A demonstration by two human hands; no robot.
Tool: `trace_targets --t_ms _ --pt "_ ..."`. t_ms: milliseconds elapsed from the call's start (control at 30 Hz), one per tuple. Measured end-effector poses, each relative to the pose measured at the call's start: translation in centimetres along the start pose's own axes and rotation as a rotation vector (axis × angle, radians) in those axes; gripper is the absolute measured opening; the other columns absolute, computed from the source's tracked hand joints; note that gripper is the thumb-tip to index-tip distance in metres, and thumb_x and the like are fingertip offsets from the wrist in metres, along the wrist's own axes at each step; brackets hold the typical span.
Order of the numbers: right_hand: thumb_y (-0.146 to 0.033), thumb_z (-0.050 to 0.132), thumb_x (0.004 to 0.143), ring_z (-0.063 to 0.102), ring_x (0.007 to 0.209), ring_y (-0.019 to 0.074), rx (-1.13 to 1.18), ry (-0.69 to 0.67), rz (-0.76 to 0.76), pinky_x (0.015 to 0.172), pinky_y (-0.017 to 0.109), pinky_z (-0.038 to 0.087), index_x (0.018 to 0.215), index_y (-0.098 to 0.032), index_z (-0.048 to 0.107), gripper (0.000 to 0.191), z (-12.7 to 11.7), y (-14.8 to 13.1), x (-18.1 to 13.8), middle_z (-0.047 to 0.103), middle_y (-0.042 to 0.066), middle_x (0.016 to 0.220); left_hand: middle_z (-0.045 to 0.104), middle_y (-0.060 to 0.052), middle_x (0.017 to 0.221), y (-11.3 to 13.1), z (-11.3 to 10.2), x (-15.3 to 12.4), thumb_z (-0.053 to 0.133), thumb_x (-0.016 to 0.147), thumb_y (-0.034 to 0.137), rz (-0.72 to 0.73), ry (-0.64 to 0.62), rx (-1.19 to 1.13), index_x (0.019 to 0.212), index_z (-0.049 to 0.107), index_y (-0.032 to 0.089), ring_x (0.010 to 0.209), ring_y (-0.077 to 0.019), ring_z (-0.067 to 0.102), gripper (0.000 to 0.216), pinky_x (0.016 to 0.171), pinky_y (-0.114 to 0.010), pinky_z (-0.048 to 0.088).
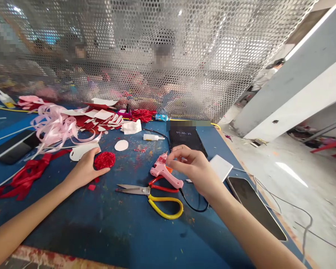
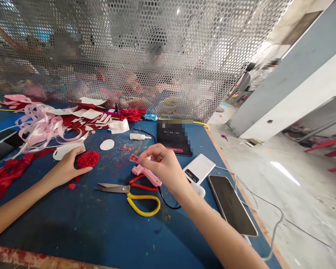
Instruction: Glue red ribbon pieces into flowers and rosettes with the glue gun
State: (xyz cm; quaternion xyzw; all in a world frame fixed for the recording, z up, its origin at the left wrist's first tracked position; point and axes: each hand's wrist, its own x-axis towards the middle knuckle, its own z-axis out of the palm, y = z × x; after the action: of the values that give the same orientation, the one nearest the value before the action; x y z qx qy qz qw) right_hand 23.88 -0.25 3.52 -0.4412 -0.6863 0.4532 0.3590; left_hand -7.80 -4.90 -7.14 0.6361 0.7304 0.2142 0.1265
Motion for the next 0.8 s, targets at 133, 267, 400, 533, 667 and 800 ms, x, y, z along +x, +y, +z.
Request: trace_targets --t_ms 133,267,400,533,667,800 --pt "-0.026 0.068 0.063 0.049 0.074 0.0149 -0.018 0.002 -0.052 0.060 0.029 0.034 0.061 -0.020 0.068 0.006 0.1 0.2 -0.1 0.056 0.001 0.077 0.049 -0.017 0.130 0.0 0.0 0.5 0.055 0.071 0.058 0.054 0.001 -0.027 0.126 0.038 0.014 0.123 -0.0328 0.043 0.073 0.102 -0.048 0.035" --pt "-0.026 0.067 0.064 0.049 0.074 0.0147 -0.032 -0.008 -0.052 0.061 0.029 0.034 0.061 -0.020 0.068 0.007 0.0 0.1 -0.1 0.056 0.002 0.078 0.052 -0.015 0.127 0.7 -0.4 -0.1 0.059 0.071 0.051 0.060 0.031 -0.007 0.124 0.041 0.016 0.121 -0.0326 0.047 0.066 0.101 -0.048 0.036" --pt "-0.027 0.067 0.065 0.050 0.074 0.0154 -0.056 -0.041 -0.048 0.063 0.030 0.035 0.063 -0.020 0.067 0.007 0.2 0.2 0.0 0.057 0.002 0.080 0.050 -0.009 0.132 3.4 -1.2 -1.6 0.064 0.069 0.039 0.165 -0.072 -0.142 0.127 0.038 0.022 0.121 -0.0280 0.048 0.066 0.103 -0.042 0.038" --pt "-0.028 0.068 0.064 0.053 0.080 0.0176 -0.069 -0.124 -0.027 0.070 0.032 0.039 0.063 -0.020 0.067 0.008 0.9 0.8 0.0 0.058 0.004 0.083 0.048 -0.008 0.134 6.7 -0.9 -3.0 0.067 0.066 0.025 0.296 -0.252 -0.403 0.128 0.038 0.025 0.121 -0.0256 0.049 0.068 0.102 -0.038 0.039" --pt "-0.029 0.067 0.066 0.053 0.082 0.0176 -0.025 -0.226 0.020 0.070 0.031 0.040 0.061 -0.019 0.067 0.012 1.9 1.4 0.0 0.059 0.004 0.081 0.054 -0.008 0.125 8.7 0.4 -3.4 0.070 0.064 0.017 0.242 -0.385 -0.715 0.125 0.040 0.025 0.114 -0.0255 0.055 0.069 0.097 -0.038 0.045" --pt "-0.028 0.069 0.063 0.052 0.074 0.0130 0.149 -0.332 0.169 0.071 0.028 0.041 0.057 -0.017 0.065 0.013 2.9 2.1 0.2 0.058 0.001 0.077 0.057 -0.008 0.120 8.9 2.0 -3.2 0.072 0.063 0.012 0.125 -0.524 -1.052 0.124 0.040 0.021 0.111 -0.0230 0.057 0.069 0.094 -0.036 0.047"
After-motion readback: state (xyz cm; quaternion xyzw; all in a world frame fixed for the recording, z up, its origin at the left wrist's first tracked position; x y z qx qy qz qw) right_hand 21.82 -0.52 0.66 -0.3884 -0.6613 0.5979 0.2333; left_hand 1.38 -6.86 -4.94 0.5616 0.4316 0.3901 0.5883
